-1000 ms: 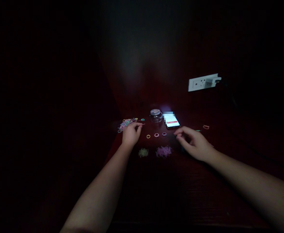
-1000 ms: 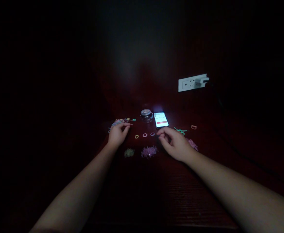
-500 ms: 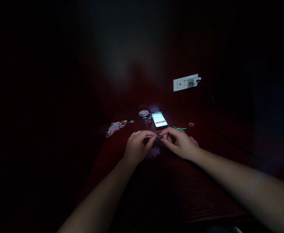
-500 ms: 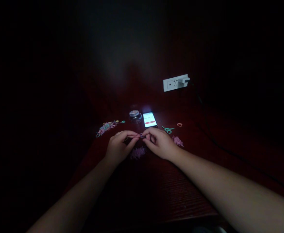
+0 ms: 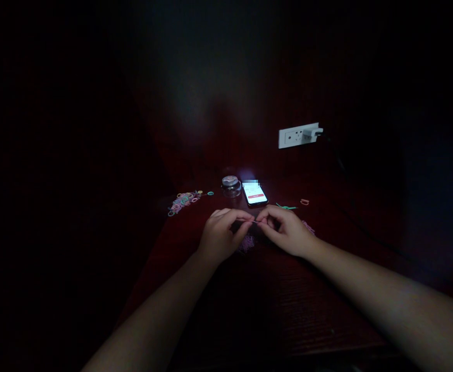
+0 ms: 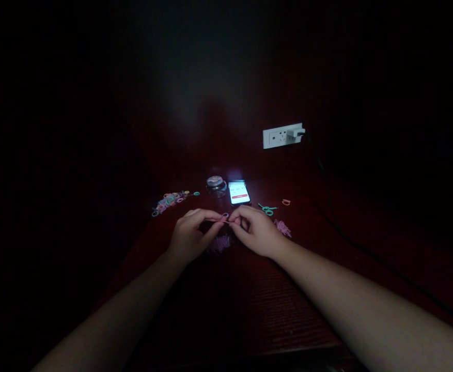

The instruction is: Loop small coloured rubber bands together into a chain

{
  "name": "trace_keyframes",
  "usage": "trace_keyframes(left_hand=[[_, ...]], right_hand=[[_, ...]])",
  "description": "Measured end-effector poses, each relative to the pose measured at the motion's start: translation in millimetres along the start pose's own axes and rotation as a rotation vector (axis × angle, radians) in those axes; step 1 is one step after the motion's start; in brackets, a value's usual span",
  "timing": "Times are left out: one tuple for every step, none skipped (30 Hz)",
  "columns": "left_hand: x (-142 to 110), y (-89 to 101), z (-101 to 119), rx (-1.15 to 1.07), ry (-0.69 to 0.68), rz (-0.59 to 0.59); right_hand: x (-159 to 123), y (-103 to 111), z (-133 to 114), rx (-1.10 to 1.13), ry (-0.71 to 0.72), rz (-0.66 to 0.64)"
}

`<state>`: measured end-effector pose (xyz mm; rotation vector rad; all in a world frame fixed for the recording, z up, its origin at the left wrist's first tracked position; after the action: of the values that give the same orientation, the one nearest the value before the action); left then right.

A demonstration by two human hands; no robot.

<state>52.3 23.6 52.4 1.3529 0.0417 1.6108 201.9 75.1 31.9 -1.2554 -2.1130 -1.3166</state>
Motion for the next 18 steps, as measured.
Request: trace_keyframes(left_hand=[[-0.1, -0.4, -0.1, 0.002, -0.001, -0.003], [-0.2, -1.0, -0.4, 0.003, -0.001, -0.006], [-0.3, -1.6, -0.8, 0.001, 0.000, -0.009], [-0.4, -2.0, -1.3, -0.003, 0.001, -0.011], [-0.5, -2.2, -1.7, -0.008, 0.003, -0.012], [-0.7, -2.3, -2.0, -0.012, 0.004, -0.011], [-0.8, -2.3, -2.1, -0.015, 0.004, -0.012], [-1.0, -2.3, -1.9, -0.015, 0.003, -0.016], [-1.1, -2.4, -1.6, -0.013, 0.001, -0.023], [-1.2, -2.5, -1.3, -0.011, 0.002, -0.030], [-1.3, -2.6, -1.1, -0.012, 0.004, -0.037], [-1.3, -2.6, -1.0, -0.013, 0.008, -0.042], [-1.3, -2.6, -1.1, -0.016, 0.014, -0.043], [-1.3, -2.4, -1.2, -0.017, 0.019, -0.042], [-1.3, -2.4, -1.3, -0.018, 0.023, -0.041], [-1.3, -2.5, -1.4, -0.018, 0.025, -0.039], [-1.4, -2.7, -1.5, -0.016, 0.025, -0.038], [-1.5, -3.0, -1.6, -0.014, 0.026, -0.038]], right_hand=[[-0.2, -0.4, 0.5, 0.011, -0.008, -0.006], [-0.4, -1.0, 1.0, 0.026, -0.016, -0.014], [-0.6, -1.4, 1.5, 0.042, -0.023, -0.020], [-0.8, -1.6, 1.7, 0.055, -0.029, -0.024], [-1.0, -1.6, 1.8, 0.063, -0.033, -0.024], [-1.0, -1.6, 1.5, 0.067, -0.034, -0.025], [-1.0, -1.6, 1.2, 0.066, -0.033, -0.025], [-1.0, -1.6, 0.8, 0.063, -0.032, -0.026], [-0.9, -1.7, 0.5, 0.060, -0.031, -0.026], [-0.8, -1.8, 0.4, 0.059, -0.030, -0.027], [-0.6, -1.9, 0.4, 0.059, -0.029, -0.026], [-0.4, -1.9, 0.6, 0.058, -0.029, -0.023], [-0.3, -1.8, 0.7, 0.056, -0.027, -0.019], [-0.1, -1.7, 0.7, 0.053, -0.022, -0.018], [0.1, -1.5, 0.2, 0.049, -0.014, -0.017], [0.4, -1.2, -0.5, 0.044, -0.005, -0.016], [0.6, -0.8, -1.6, 0.038, 0.006, -0.016], [0.8, -0.2, -2.9, 0.032, 0.016, -0.016]])
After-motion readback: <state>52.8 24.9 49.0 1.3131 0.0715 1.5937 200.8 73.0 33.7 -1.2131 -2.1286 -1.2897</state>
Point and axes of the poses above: each hand's wrist, its own x-axis towards the middle knuckle, its own y-axis out of the back of the hand, z = x × y, the point moved 6 cm from there along x, towards the middle knuckle, and after that the axes turned 7 degrees about y, right-handed, at the moved point
